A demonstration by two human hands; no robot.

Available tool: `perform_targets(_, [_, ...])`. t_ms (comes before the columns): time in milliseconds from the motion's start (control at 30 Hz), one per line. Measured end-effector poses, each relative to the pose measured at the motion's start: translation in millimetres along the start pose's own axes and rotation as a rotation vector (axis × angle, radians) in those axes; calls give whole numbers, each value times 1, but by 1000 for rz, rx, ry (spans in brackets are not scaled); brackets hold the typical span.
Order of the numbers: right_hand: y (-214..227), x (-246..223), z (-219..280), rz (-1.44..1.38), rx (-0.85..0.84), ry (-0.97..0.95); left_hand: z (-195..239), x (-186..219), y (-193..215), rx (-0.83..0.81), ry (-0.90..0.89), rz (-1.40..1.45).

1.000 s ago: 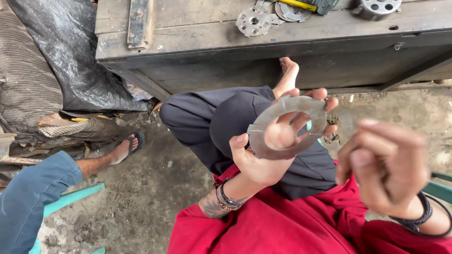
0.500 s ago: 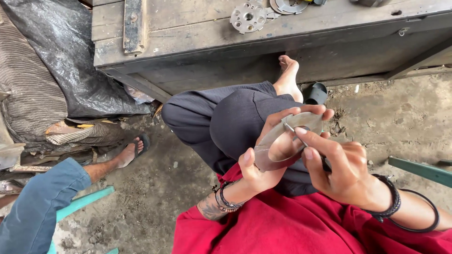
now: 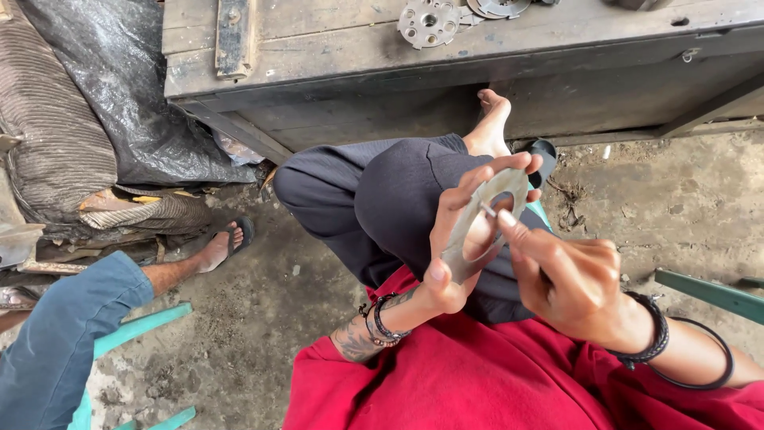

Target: Cleaning and inspecting motorcycle clutch plates and engine components using a brush and a small tool.

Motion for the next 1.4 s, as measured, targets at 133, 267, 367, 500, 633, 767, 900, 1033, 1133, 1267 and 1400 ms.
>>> perform_targets(133, [-3, 0, 0, 17, 53, -38, 1, -1, -5, 39, -33, -73])
perform_targets(267, [2, -3, -3, -26, 31, 19, 0, -5, -4, 65, -123, -56])
perform_targets(367, [6, -4, -5, -42, 27, 22, -1, -1, -8, 32, -114, -68])
perform_targets(500, [5, -4, 2, -30, 45, 20, 1, 2, -10, 1, -97, -102])
perform_targets(633, [5, -3, 3, -29, 17, 42, -1, 0, -10, 16, -108, -104])
perform_targets(767, [13, -8, -2, 14, 17, 34, 3, -3, -7, -31, -101, -77])
perform_targets(900, [12, -10, 2, -1, 12, 28, 3, 2, -16, -65, -131, -109])
perform_targets(1033, [2, -4, -2, 4, -28, 25, 7, 1, -19, 146, 0, 101])
perform_targets(1133, [4, -5, -5, 26, -54, 34, 7, 2, -17, 138, 5, 83])
perform_targets(1267, [9, -7, -7, 21, -50, 27, 0, 8, -18, 103, 12, 2])
perform_targets(1400, [11, -11, -5, 43, -43, 64, 1, 5, -18, 94, -30, -23])
Point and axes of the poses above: each hand's wrist, its own z-axis away from the middle knuckle, its own y-axis out of the back of the hand, x = y × z, the point moved 4 cm from there along -z, towards the middle knuckle, and after that the axes turned 6 degrees about -x, right-handed, at the moved point
